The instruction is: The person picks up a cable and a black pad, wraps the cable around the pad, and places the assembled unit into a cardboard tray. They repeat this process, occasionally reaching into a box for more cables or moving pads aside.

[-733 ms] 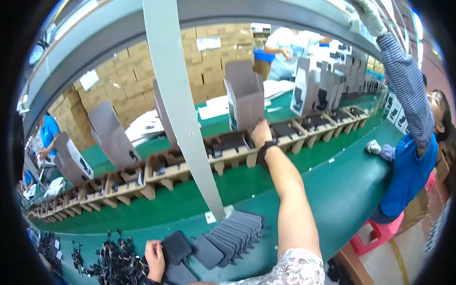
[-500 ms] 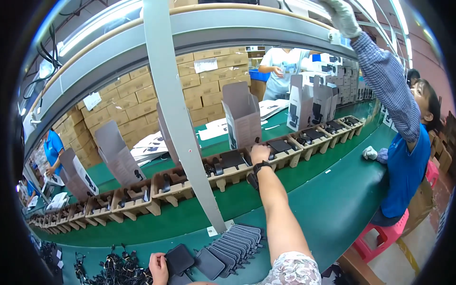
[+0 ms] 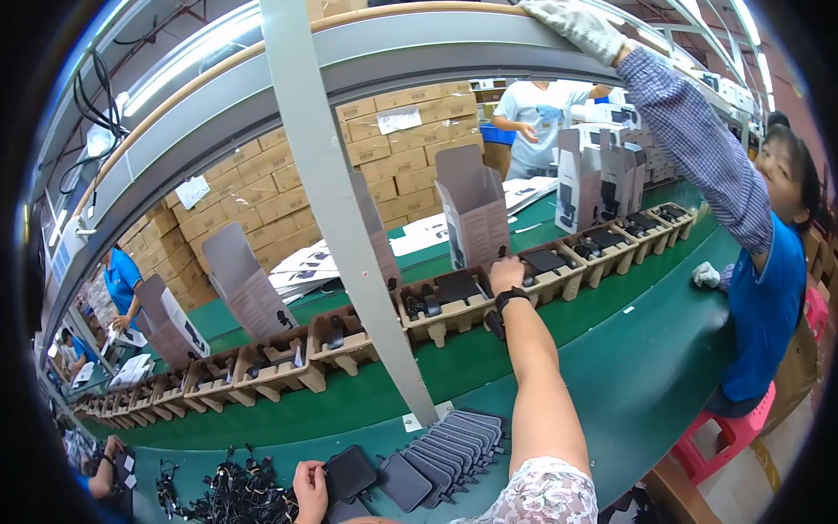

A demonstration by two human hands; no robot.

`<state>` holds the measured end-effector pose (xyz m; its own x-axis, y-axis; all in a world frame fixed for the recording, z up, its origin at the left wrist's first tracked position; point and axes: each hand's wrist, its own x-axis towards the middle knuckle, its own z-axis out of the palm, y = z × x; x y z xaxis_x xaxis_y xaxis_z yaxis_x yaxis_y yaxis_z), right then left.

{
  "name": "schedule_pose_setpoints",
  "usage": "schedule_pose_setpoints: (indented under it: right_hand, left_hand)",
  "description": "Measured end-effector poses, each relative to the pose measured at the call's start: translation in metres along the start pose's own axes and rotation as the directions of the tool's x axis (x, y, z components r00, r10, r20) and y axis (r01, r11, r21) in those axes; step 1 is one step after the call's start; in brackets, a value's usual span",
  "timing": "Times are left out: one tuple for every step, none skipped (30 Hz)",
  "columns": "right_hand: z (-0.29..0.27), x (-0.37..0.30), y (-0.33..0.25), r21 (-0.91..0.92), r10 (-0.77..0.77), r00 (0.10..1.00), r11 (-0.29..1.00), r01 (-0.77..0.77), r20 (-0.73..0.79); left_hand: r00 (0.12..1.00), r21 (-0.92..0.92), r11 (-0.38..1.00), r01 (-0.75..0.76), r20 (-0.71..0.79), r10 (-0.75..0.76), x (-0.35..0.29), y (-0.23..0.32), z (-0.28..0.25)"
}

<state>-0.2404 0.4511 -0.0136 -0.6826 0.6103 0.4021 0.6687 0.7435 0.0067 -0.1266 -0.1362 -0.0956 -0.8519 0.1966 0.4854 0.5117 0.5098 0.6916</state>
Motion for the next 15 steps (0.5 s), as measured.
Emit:
schedule_pose_setpoints:
  right_hand:
    - [0.003,-0.001,-0.001,0.002,-0.01,1.0,1.0,0.01,0.004]
    - [0.006,-0.001,-0.002,0.079,-0.004,1.0,0.997,0.006,-0.03]
    - [0.007,0.0,-0.003,0.156,0.007,0.998,0.988,0.004,-0.066]
    - [0.005,-0.004,-0.003,0.228,0.021,0.995,0.974,0.002,-0.096]
    - [0.002,-0.008,-0.003,0.225,0.017,0.995,0.974,0.005,-0.094]
    - [-0.002,-0.012,-0.002,0.143,-0.069,0.996,0.987,0.076,-0.058]
    - [-0.008,-0.017,-0.001,0.064,-0.151,0.988,0.986,0.151,-0.016]
    - [-0.011,-0.022,0.01,-0.025,-0.211,0.976,0.977,0.212,0.046]
    - [-0.014,-0.023,0.019,-0.036,-0.197,0.978,0.979,0.2,0.064]
    - [-0.021,-0.023,0.017,-0.025,-0.16,0.982,0.986,0.163,0.099]
    - [-0.025,-0.021,0.013,-0.014,-0.124,0.983,0.992,0.128,0.138]
    - [-0.026,-0.02,0.009,-0.006,-0.091,0.979,0.996,0.094,0.182]
    - [-0.02,-0.024,0.011,0.002,-0.044,0.989,0.999,0.044,0.14]
    - [-0.011,-0.026,0.009,0.01,-0.001,0.995,1.0,0.0,0.102]
    - [-0.009,-0.028,0.003,-0.056,-0.005,1.0,0.998,0.007,0.031]
  left_hand:
    - [1.0,-0.01,1.0,0.026,0.017,-0.026,-0.001,0.002,0.0]
    - [0.998,-0.022,0.998,0.051,0.034,-0.05,-0.001,0.002,-0.002]
    - [0.998,-0.02,0.998,0.054,0.03,-0.053,0.0,0.001,-0.005]
    - [0.998,-0.026,0.998,0.054,0.018,-0.054,-0.002,0.001,-0.008]
    - [0.999,-0.031,0.998,0.053,0.006,-0.052,-0.004,0.002,-0.011]
    - [0.999,-0.036,0.998,0.049,-0.008,-0.049,-0.005,0.003,-0.014]
    - [0.999,-0.035,0.998,0.051,-0.011,-0.051,-0.008,0.005,-0.019]
    - [0.999,-0.001,0.999,0.044,0.026,-0.044,-0.004,0.011,-0.019]
    - [0.997,0.035,0.999,0.038,0.064,-0.04,-0.001,0.018,-0.021]
    - [0.996,0.087,0.996,0.031,0.077,-0.038,-0.005,0.021,-0.028]
    - [0.996,0.098,0.994,0.04,0.076,-0.048,-0.009,0.02,-0.03]
    - [0.996,0.068,0.996,0.063,0.059,-0.067,-0.013,0.017,-0.03]
    - [0.996,0.035,0.997,0.073,0.054,-0.075,-0.014,0.014,-0.027]
    - [0.995,0.005,0.996,0.091,0.049,-0.091,-0.015,0.01,-0.025]
    - [0.997,0.018,0.998,0.065,0.044,-0.065,-0.016,0.006,-0.025]
